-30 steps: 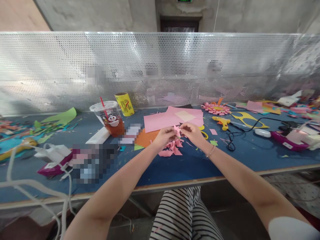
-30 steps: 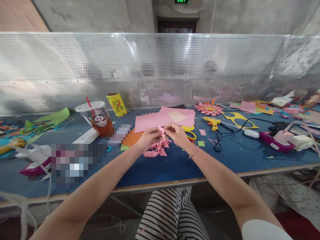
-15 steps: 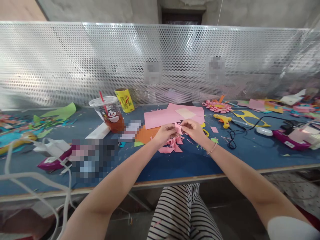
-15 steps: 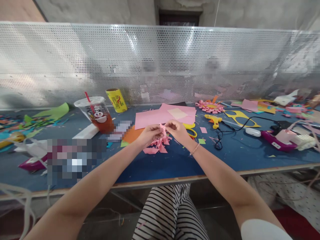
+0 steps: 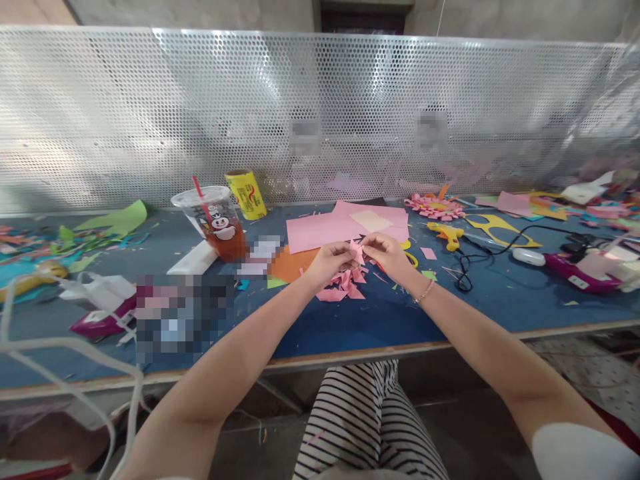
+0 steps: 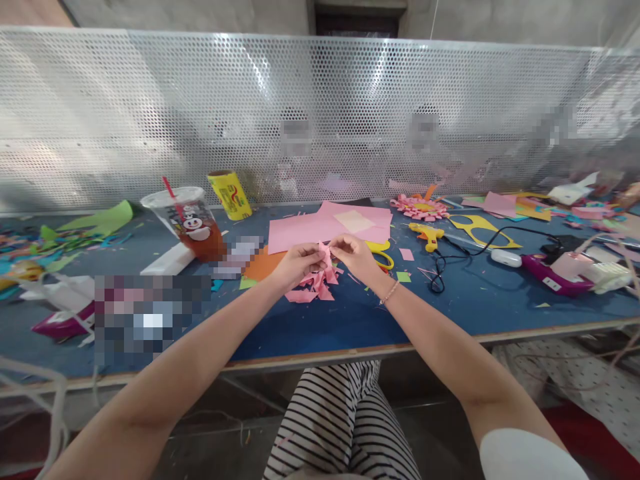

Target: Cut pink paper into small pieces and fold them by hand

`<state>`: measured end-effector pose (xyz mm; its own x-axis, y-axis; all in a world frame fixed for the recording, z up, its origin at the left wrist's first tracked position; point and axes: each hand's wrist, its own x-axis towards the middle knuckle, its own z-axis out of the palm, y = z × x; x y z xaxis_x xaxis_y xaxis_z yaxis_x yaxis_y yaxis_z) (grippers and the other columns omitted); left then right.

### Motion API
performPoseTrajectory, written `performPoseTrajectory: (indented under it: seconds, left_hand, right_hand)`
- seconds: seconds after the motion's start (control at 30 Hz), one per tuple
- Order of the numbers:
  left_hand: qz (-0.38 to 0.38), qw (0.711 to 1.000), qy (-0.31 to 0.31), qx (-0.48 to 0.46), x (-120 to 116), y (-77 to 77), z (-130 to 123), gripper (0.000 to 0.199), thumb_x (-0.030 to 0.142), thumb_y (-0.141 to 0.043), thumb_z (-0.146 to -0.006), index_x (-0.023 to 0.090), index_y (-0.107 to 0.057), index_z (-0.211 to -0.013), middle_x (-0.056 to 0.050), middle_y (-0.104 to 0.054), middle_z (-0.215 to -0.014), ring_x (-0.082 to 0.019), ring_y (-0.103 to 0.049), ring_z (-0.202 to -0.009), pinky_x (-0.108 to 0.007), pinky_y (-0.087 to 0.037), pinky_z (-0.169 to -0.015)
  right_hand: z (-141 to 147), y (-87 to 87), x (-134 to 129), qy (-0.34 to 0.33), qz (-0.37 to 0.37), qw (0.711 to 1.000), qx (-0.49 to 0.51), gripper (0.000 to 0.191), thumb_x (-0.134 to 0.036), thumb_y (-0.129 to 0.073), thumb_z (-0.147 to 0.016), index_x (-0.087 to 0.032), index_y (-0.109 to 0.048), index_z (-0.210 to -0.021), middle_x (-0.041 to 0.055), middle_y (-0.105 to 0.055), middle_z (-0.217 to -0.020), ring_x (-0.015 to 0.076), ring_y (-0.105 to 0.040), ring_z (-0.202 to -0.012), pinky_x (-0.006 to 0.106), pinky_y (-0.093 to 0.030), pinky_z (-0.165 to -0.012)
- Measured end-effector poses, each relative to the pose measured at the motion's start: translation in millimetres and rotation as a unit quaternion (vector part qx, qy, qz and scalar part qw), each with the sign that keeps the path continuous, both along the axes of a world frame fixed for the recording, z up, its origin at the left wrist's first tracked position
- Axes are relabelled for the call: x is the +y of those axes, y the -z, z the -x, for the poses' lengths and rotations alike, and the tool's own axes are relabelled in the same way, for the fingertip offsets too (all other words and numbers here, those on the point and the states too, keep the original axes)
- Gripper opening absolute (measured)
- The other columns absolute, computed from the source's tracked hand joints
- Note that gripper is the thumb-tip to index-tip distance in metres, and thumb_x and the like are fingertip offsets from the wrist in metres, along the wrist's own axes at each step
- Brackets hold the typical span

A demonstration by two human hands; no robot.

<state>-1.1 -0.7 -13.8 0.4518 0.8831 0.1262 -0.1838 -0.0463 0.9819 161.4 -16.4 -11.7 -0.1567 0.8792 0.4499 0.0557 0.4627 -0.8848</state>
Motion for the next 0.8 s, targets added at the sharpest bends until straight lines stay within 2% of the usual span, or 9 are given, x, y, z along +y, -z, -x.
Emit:
performPoseTrajectory:
  seconds: [0.2, 0.43, 0.67, 0.8]
  left_hand:
    - [-0.026, 0.999, -0.012, 0.025, -4.5, -4.5, -1.3, 0.025, 0.033, -0.069, -0.062, 0.011, -0.060, -0.070, -0.001, -0.060, -0.063, -0.008, -0.058, -0.057, -0.021, -0.046, -0.059]
    - [-0.043, 0.993, -0.059, 0.088, -5.9, -7.3, -1.7, 0.024, 0.033, -0.067, -0.063, 0.011, -0.059, -0.068, 0.001, -0.056, -0.054, -0.007, -0.054, -0.050, -0.021, -0.044, -0.054]
    - [-0.098, 0.986, -0.058, 0.117, -2.1, -1.9, -0.9, 0.030, 0.038, -0.069, -0.060, 0.011, -0.056, -0.064, 0.001, -0.056, -0.055, -0.007, -0.052, -0.050, -0.020, -0.040, -0.050]
    - [-0.097, 0.985, -0.057, 0.130, -0.7, -0.6, 0.0, 0.028, 0.037, -0.070, -0.059, 0.011, -0.058, -0.063, 0.001, -0.056, -0.052, -0.007, -0.051, -0.048, -0.019, -0.038, -0.047]
  right_hand:
    - [1.2, -2.5, -2.5, 0.011, 0.017, 1.000, -0.006, 0.010, -0.026, -0.058, -0.071, -0.017, -0.057, -0.076, -0.0019, -0.054, -0.065, 0.0090, -0.051, -0.057, 0.023, -0.043, -0.054]
    - [-0.4, 4.6, 4.1, 0.031, -0.008, 0.998, -0.045, 0.009, -0.021, -0.055, -0.069, -0.017, -0.055, -0.077, -0.0008, -0.055, -0.070, 0.0096, -0.051, -0.059, 0.025, -0.043, -0.057]
    - [2.0, 4.0, 4.3, 0.017, 0.009, 1.000, -0.020, 0.013, -0.017, -0.055, -0.064, -0.017, -0.050, -0.075, -0.0017, -0.053, -0.071, 0.0090, -0.052, -0.061, 0.024, -0.044, -0.057]
    - [2.7, 3.4, 2.9, 0.020, -0.006, 0.999, -0.035, 0.014, -0.014, -0.055, -0.062, -0.018, -0.046, -0.073, -0.0030, -0.052, -0.068, 0.0093, -0.051, -0.060, 0.024, -0.043, -0.056]
